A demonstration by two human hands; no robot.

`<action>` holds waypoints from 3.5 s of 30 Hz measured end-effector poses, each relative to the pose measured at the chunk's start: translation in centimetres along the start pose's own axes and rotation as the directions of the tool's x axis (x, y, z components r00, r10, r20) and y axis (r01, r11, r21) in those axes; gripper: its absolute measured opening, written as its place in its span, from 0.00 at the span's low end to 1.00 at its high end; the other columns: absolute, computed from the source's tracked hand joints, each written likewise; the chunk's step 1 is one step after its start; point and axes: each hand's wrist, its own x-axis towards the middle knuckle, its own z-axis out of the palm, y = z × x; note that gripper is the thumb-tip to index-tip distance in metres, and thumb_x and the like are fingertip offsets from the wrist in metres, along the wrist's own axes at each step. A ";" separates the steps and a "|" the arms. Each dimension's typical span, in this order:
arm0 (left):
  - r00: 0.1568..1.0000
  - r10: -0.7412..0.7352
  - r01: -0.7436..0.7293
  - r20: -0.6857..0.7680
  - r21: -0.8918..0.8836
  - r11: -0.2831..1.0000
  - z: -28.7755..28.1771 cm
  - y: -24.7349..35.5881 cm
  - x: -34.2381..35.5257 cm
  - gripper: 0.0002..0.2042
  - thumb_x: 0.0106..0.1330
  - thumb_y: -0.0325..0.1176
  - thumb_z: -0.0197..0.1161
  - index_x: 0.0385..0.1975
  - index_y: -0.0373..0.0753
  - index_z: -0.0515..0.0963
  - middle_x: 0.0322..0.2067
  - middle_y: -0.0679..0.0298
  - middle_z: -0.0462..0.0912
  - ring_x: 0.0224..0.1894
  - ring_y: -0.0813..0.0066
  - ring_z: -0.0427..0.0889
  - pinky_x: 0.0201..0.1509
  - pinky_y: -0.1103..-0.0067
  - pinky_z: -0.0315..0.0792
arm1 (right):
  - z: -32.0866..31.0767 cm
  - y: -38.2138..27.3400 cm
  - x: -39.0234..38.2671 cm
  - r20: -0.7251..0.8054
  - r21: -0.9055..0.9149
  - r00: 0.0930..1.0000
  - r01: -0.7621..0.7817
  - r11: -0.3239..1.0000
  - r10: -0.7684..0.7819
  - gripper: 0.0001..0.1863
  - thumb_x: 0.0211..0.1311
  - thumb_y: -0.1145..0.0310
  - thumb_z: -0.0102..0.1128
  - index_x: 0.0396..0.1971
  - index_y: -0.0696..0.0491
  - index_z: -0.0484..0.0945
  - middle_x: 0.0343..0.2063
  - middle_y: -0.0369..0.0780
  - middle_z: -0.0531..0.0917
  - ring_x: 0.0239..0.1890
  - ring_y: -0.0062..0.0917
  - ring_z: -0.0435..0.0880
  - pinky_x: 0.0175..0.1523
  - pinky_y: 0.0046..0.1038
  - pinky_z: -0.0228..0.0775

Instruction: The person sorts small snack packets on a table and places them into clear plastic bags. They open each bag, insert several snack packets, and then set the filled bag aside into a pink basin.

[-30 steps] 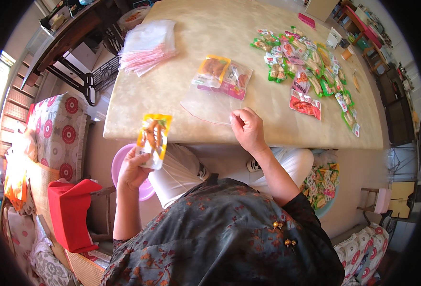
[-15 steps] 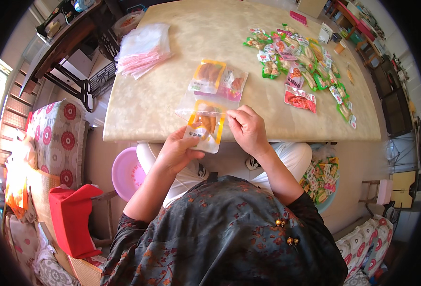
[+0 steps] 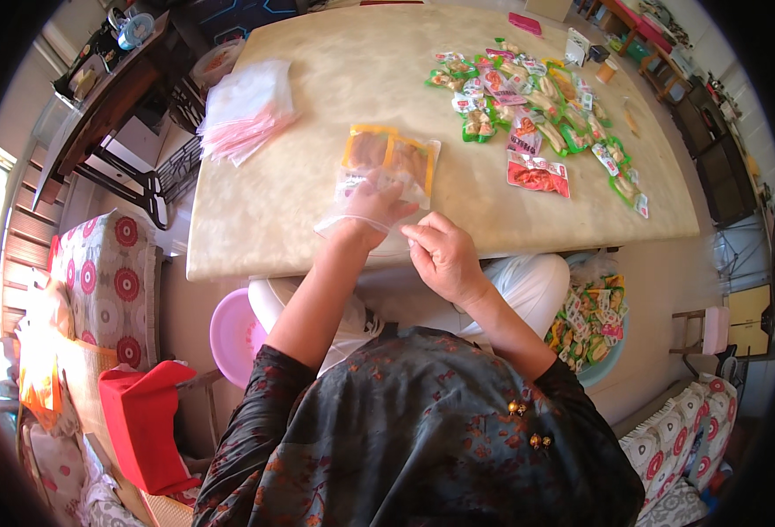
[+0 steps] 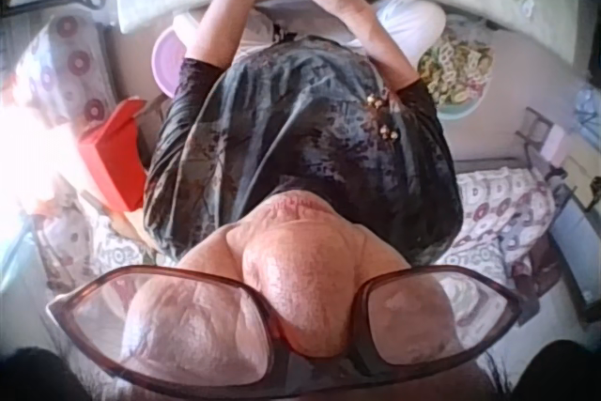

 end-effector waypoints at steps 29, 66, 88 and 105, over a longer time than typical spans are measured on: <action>0.464 0.656 -0.861 0.595 0.129 0.492 6.3 23.7 -16.5 0.11 0.55 0.26 0.64 0.38 0.35 0.79 0.26 0.64 0.78 0.21 0.70 0.79 0.19 0.80 0.69 | -0.9 1.1 -4.4 0.024 -0.028 0.989 -0.147 0.989 0.147 0.12 0.49 0.85 0.59 0.35 0.56 0.80 0.29 0.40 0.75 0.24 0.27 0.77 0.29 0.26 0.71; 0.782 0.566 -0.382 0.261 0.918 0.105 -5.9 5.3 -10.7 0.14 0.48 0.24 0.62 0.36 0.44 0.76 0.43 0.61 0.75 0.52 0.59 0.74 0.52 0.67 0.69 | -0.7 2.1 -3.8 -0.051 -0.386 0.987 0.122 0.914 -0.153 0.12 0.41 0.80 0.69 0.29 0.53 0.81 0.27 0.36 0.74 0.32 0.30 0.73 0.35 0.29 0.69; 0.990 0.024 -0.019 -0.137 0.037 0.999 -3.6 6.1 -5.6 0.08 0.64 0.35 0.63 0.30 0.36 0.79 0.24 0.72 0.77 0.29 0.86 0.72 0.37 0.85 0.67 | -6.5 4.7 4.1 0.216 0.012 0.893 -0.407 0.913 0.395 0.07 0.57 0.69 0.62 0.30 0.58 0.78 0.29 0.38 0.80 0.32 0.23 0.79 0.38 0.24 0.70; 0.979 0.067 -0.033 -0.193 0.172 0.985 -2.4 6.7 -4.7 0.07 0.65 0.33 0.62 0.31 0.35 0.77 0.24 0.72 0.76 0.28 0.88 0.70 0.33 0.87 0.65 | -1.1 0.4 10.0 0.500 -0.129 0.826 -0.226 0.966 0.260 0.08 0.55 0.68 0.61 0.30 0.58 0.78 0.25 0.41 0.81 0.30 0.25 0.81 0.38 0.27 0.71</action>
